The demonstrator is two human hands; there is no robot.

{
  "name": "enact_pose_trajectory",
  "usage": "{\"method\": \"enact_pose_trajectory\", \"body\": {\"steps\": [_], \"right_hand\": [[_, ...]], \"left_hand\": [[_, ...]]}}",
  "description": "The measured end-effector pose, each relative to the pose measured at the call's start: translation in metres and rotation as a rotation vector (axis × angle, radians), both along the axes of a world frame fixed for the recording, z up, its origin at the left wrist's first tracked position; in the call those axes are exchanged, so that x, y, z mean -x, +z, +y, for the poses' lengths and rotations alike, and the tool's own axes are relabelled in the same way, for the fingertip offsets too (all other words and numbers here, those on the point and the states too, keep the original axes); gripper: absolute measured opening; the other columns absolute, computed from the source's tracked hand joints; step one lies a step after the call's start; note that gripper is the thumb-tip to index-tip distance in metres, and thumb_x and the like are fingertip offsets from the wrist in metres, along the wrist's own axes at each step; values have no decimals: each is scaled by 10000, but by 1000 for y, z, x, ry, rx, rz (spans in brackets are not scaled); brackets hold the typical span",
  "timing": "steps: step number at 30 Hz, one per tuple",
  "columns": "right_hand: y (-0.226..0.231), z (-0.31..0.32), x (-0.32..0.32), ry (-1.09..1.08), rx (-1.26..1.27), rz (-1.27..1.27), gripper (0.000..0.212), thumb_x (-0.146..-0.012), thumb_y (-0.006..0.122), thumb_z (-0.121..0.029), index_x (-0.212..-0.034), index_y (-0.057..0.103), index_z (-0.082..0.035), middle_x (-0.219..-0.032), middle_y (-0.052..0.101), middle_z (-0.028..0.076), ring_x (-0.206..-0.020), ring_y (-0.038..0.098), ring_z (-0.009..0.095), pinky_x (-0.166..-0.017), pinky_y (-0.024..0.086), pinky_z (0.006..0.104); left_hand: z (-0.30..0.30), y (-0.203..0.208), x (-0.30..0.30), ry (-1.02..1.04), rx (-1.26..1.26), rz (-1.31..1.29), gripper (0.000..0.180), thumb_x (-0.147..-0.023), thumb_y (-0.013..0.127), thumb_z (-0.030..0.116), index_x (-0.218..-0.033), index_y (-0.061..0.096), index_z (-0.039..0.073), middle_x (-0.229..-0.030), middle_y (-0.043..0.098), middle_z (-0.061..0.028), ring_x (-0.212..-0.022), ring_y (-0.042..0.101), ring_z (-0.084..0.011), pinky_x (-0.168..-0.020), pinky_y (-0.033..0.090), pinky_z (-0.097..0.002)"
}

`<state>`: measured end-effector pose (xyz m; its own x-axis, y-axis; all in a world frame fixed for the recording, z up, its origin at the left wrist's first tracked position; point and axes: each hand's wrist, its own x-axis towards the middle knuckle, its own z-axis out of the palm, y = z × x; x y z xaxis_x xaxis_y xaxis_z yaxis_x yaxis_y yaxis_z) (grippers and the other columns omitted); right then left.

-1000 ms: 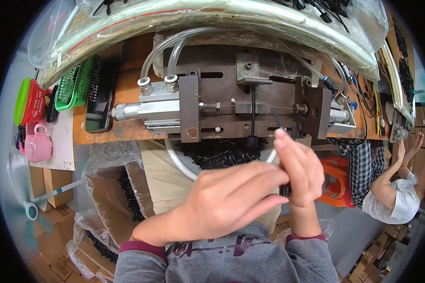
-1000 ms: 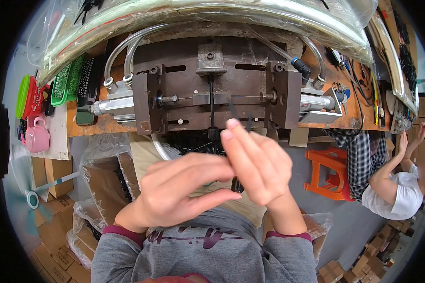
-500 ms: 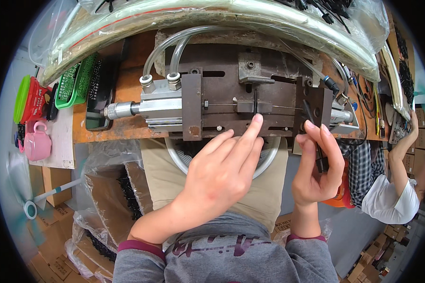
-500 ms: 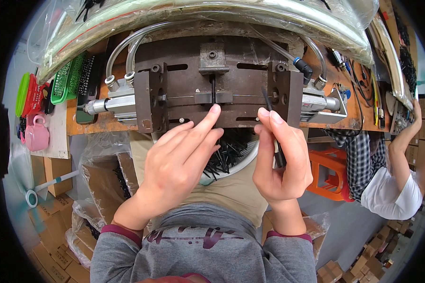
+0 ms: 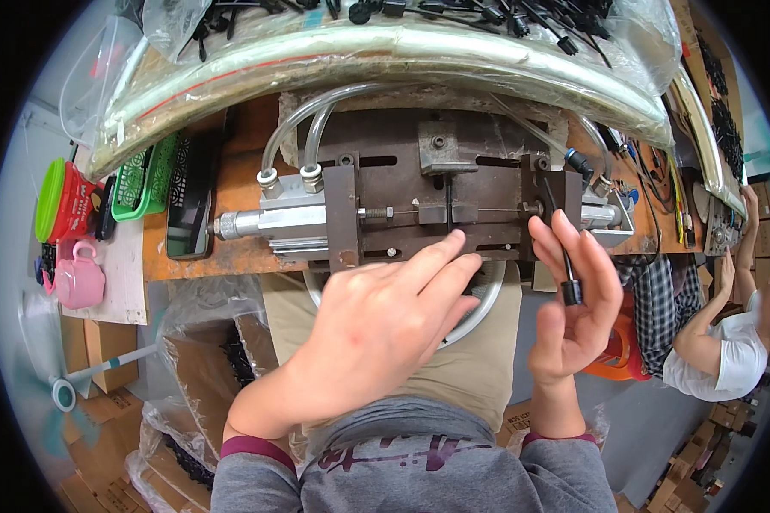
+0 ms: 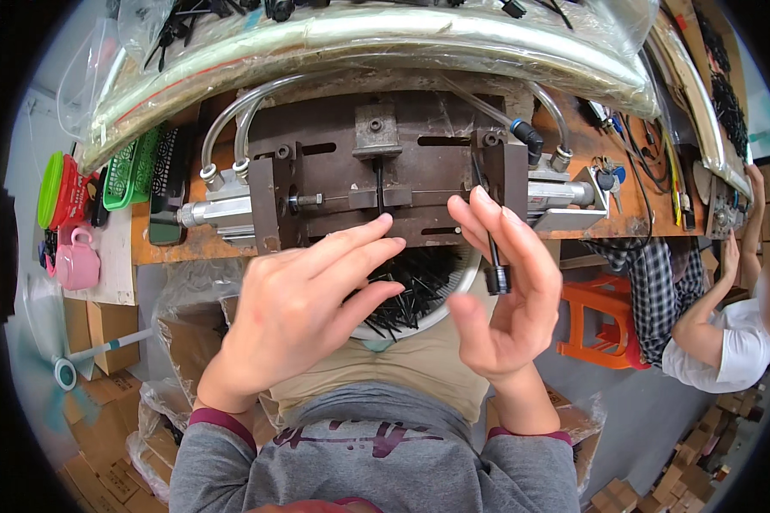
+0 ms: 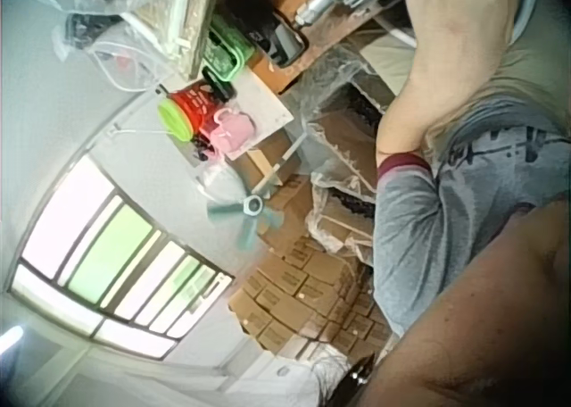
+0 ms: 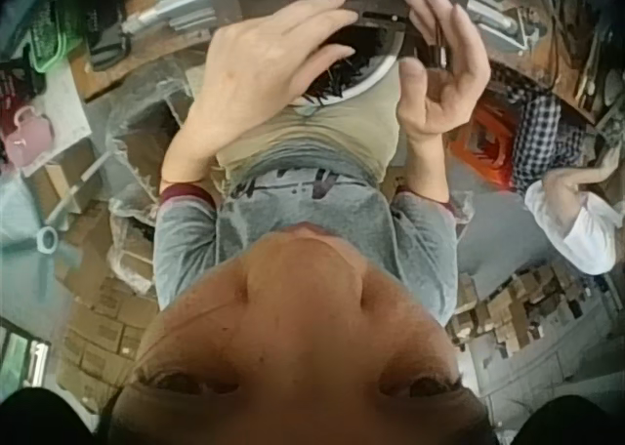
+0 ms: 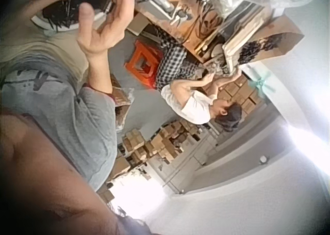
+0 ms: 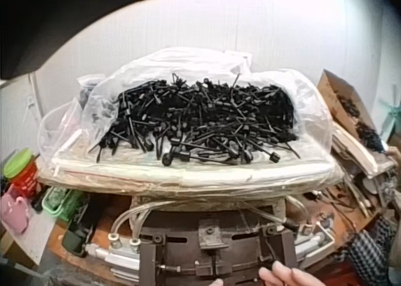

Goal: Manually assemble small black electronic components using a pneumatic jig.

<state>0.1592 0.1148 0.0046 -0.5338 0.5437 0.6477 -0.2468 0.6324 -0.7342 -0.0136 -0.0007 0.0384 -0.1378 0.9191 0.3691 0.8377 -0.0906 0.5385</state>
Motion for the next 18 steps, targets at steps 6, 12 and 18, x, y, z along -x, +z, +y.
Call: {"method": "enact_pose_trajectory", "body": {"steps": [6, 12, 18], "right_hand": [[-5, -2, -5, -31, -52, -114, 580, -901, 603, 89, -1430, 367, 117, -1425, 485, 349, -1246, 596, 429, -1050, 491, 447], [2, -7, 4, -85, -235, -261, 347, -727, 827, 52, -1037, 671, 31, -1286, 640, 250, -1044, 714, 288, -878, 594, 384], [-1, -13, 20, -89, -387, -507, 245, -743, 780, -2, -947, 643, -3, -1314, 637, 177, -967, 703, 277, -792, 588, 344]], "left_hand": [[46, 44, 52, 125, -480, 256, 230, -769, 819, 58, -989, 757, 45, -1036, 760, -107, -944, 726, -263, -831, 556, -339], [105, 63, 108, 315, -519, 374, 154, -807, 732, 121, -897, 750, -2, -826, 715, -165, -852, 695, -360, -822, 550, -438], [123, 65, 125, 209, -214, 371, 165, -797, 700, 129, -907, 763, 22, -881, 728, -185, -902, 698, -349, -830, 545, -444]]}}
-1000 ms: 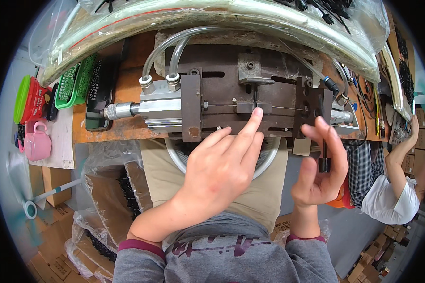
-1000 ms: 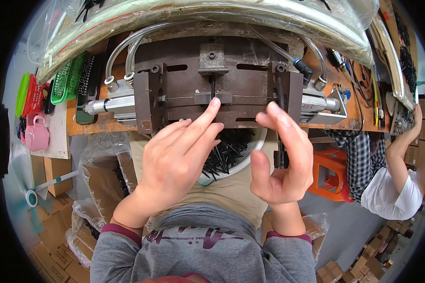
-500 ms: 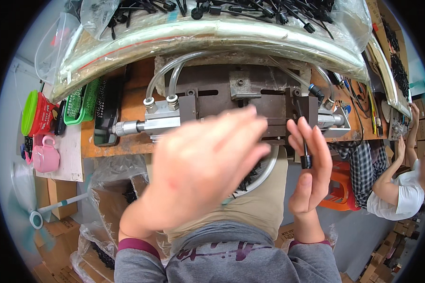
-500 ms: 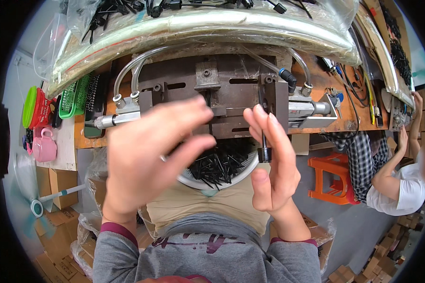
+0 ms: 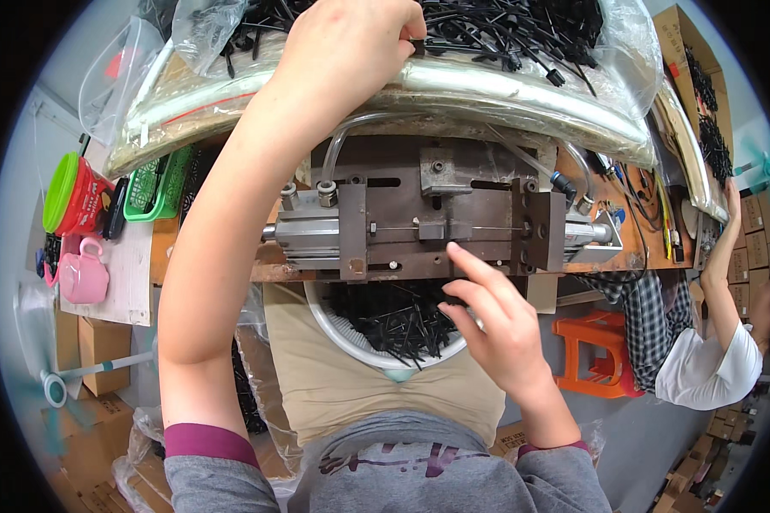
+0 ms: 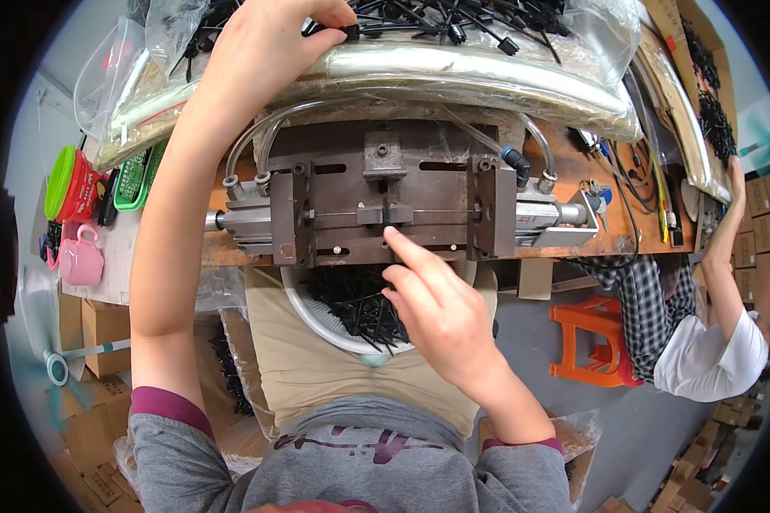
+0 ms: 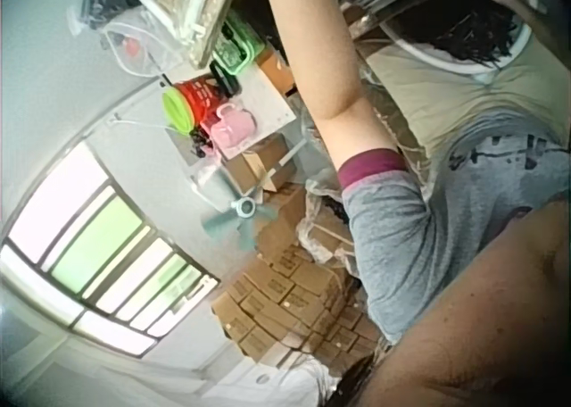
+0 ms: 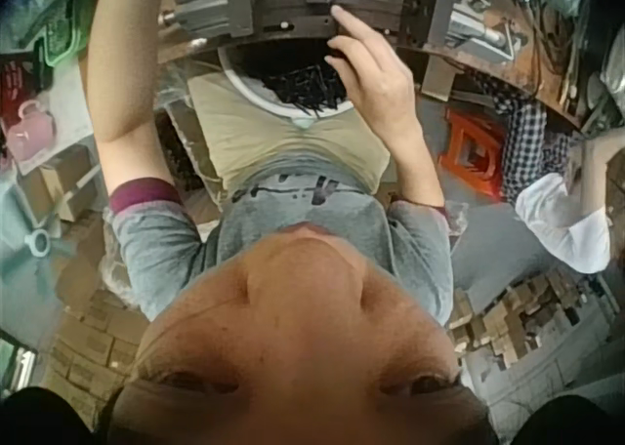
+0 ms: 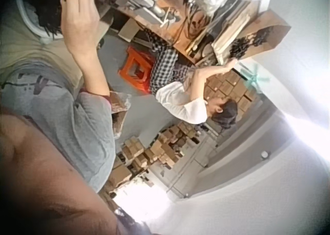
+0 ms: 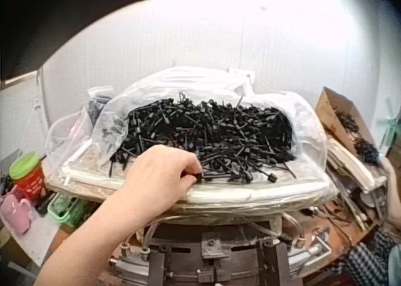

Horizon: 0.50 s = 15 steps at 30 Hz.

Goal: Manually assemble small black electronic components using a pneumatic jig.

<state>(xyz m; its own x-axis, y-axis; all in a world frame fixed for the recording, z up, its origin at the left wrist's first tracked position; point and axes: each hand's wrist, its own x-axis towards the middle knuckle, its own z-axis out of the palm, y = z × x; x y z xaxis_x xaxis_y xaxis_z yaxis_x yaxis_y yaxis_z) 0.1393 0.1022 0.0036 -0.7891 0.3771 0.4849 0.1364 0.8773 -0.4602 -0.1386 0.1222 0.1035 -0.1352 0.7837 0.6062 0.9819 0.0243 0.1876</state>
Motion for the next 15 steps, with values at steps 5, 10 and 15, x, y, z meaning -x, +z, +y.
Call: {"method": "enact_pose_trajectory", "body": {"steps": [5, 10, 15], "right_hand": [[4, -2, 13, -53, -205, -62, 197, -765, 755, -82, -913, 640, -22, -1260, 677, 165, -789, 707, 229, -707, 572, 309], [13, -1, 17, -80, -283, -115, 177, -759, 760, -113, -871, 637, -52, -1236, 703, 132, -631, 661, 173, -607, 524, 277], [23, 0, 14, -66, -250, -224, 250, -742, 797, -152, -912, 640, -58, -1189, 719, 114, -628, 659, 182, -596, 517, 289]], "left_hand": [[6, 2, 11, -168, 88, -220, 230, -821, 730, 164, -983, 762, 3, -912, 737, -200, -877, 723, -335, -803, 566, -377], [-1, 4, 5, -256, -71, -382, 243, -821, 736, 152, -1001, 760, -11, -893, 751, -183, -810, 740, -261, -751, 575, -355], [-59, 34, -24, -166, -120, -591, 220, -832, 750, 121, -996, 753, -24, -852, 721, -144, -767, 704, -261, -738, 565, -368]]}}
